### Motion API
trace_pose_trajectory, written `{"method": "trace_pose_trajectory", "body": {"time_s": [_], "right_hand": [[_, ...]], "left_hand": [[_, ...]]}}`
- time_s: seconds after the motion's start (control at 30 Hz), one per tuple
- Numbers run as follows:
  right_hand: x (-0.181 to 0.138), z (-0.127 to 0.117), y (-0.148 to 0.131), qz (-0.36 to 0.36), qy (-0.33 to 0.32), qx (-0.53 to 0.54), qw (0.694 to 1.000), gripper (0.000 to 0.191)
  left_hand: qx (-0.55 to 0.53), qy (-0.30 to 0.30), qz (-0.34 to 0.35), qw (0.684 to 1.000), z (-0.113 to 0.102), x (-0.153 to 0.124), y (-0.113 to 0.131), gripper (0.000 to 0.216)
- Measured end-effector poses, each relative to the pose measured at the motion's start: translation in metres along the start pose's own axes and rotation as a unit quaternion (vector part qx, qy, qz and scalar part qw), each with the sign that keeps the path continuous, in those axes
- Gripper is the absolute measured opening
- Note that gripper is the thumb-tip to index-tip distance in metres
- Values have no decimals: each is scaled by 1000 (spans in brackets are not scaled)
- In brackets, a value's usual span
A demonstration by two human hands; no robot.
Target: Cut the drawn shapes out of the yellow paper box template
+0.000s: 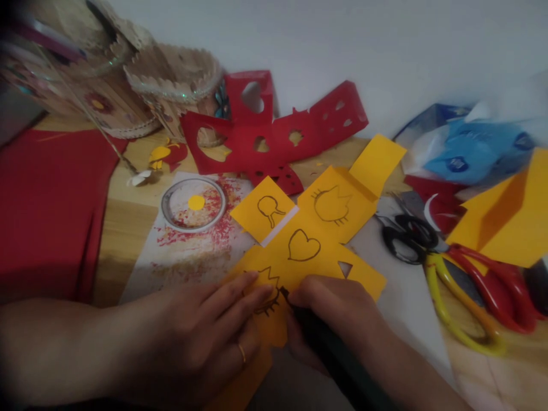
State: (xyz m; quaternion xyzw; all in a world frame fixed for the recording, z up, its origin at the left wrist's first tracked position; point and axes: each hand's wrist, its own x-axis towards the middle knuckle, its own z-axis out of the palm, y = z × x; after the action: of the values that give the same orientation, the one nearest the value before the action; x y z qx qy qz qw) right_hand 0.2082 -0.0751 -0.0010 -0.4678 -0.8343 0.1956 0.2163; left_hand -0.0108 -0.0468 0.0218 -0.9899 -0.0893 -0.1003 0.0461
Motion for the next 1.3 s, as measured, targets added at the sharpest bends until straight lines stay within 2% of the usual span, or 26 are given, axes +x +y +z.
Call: {"method": "trace_pose_trajectory", "body": {"time_s": [0.17, 0.33, 0.57, 0.7, 0.77, 0.9, 0.97, 1.0, 1.1, 1.2, 1.3], "right_hand": [[-3, 3, -4, 39, 29, 7, 999, 20], [-1, 0, -3, 62, 6, 16, 998, 19], [9, -8, -7, 115, 18, 104, 988, 8], [11, -13, -6, 142, -2, 140, 980, 4], [10, -16, -4, 150, -19, 156, 976, 4], [9, -21, -1, 151, -40, 169, 973, 16], [9, -23, 0, 143, -62, 160, 975, 12], [10, -24, 0, 140, -69, 151, 976, 10], [14, -26, -1, 142, -54, 134, 979, 7], [17, -26, -1, 152, -31, 138, 978, 6], [18, -25, 2, 170, -18, 146, 974, 9]], "left_hand": [[-4, -4, 0, 1000, 1, 0, 2, 18], [-62, -23, -45, 997, 0, -2, -6, 20], [-139, -114, 20, 984, -9, -13, -35, 26], [-175, -153, 36, 972, -18, -19, -42, 47], [-162, -158, 28, 974, -19, -19, -40, 51], [-140, -114, 23, 983, -5, -16, -29, 43], [-132, -80, 9, 988, 4, -12, -21, 51], [-125, -78, 22, 989, 8, -10, -16, 56], [-84, -79, -12, 993, 14, -2, -1, 64], [-26, -23, -64, 997, 19, 6, 16, 66], [29, 65, -103, 992, 29, 11, 30, 70]]}}
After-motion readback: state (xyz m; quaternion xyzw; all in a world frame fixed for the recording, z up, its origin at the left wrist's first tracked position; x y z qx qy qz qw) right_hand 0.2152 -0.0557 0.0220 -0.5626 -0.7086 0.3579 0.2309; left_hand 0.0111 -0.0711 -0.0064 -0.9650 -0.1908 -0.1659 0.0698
